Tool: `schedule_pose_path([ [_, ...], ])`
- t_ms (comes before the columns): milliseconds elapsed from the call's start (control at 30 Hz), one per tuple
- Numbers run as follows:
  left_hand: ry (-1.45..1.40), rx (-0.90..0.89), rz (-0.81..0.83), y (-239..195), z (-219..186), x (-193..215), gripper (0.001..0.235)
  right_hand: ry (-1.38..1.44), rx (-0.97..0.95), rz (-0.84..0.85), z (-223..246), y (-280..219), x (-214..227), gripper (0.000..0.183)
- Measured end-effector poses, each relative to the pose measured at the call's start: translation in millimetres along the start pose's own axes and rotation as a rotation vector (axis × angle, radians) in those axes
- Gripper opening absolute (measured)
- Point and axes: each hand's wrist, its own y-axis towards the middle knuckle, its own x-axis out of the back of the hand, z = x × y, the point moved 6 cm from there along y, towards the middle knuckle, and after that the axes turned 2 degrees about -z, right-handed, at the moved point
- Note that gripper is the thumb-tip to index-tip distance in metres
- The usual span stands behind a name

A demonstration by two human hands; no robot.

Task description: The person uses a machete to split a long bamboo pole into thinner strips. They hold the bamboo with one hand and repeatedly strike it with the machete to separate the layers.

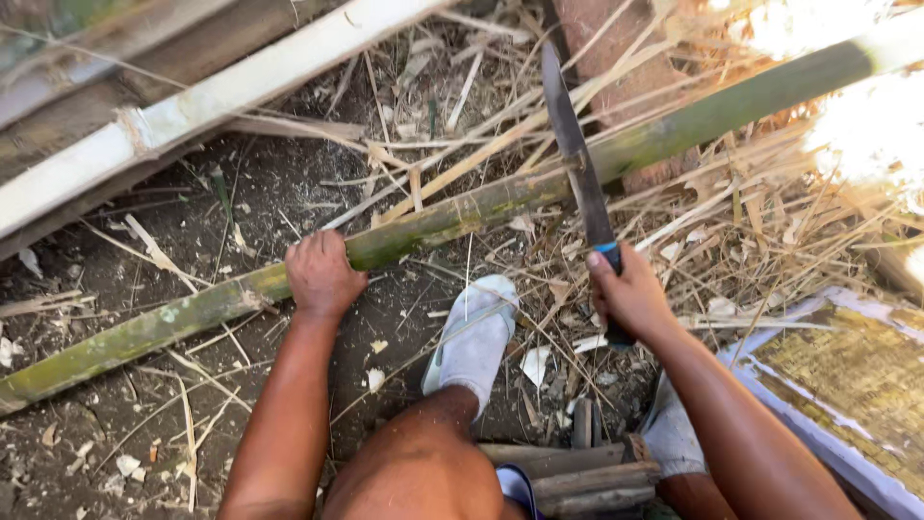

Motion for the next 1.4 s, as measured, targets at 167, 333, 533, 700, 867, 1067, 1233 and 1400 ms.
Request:
schedule_pose_path([
  [167, 0.017, 0.036, 0.064, 7, 5, -7, 0.045, 0.077, -0.07, -0.124, 5, 10, 20, 0.029],
  [333, 0.029, 0.015, 0.082, 6, 2, -4, 0.037, -0.374, 0.325, 0.053, 8, -3, -24, 0.033],
  [533, -0.014, 0.101, 0.305, 13, 3, -8, 0.038, 0.526, 0.137, -0.324, -15, 23, 61, 0.041],
  [700, -0.012, 0.119, 0.353, 14, 5, -4, 0.044, 0.219, -0.008, -0.071, -33, 13, 25, 0.026],
  [867, -0.043, 0.095, 0.245, 17, 7, -8, 0.041, 0.585, 0.173, -0.22, -22, 24, 40, 0.03],
  [1067, -0.077, 0.059, 0.151, 15, 6, -7, 0.039, 0.32, 0.098, -0.047, -31, 5, -11, 0.038],
  [1233, -0.069, 0.086, 0.239, 25, 5, -4, 0.034, -0.519, 0.373, 0.158, -25, -12, -65, 0.034],
  [1400, -0.056, 0.167, 0.61, 26, 5, 2, 0.032, 0.159, 0.011, -0.305, -41, 18, 47, 0.028],
])
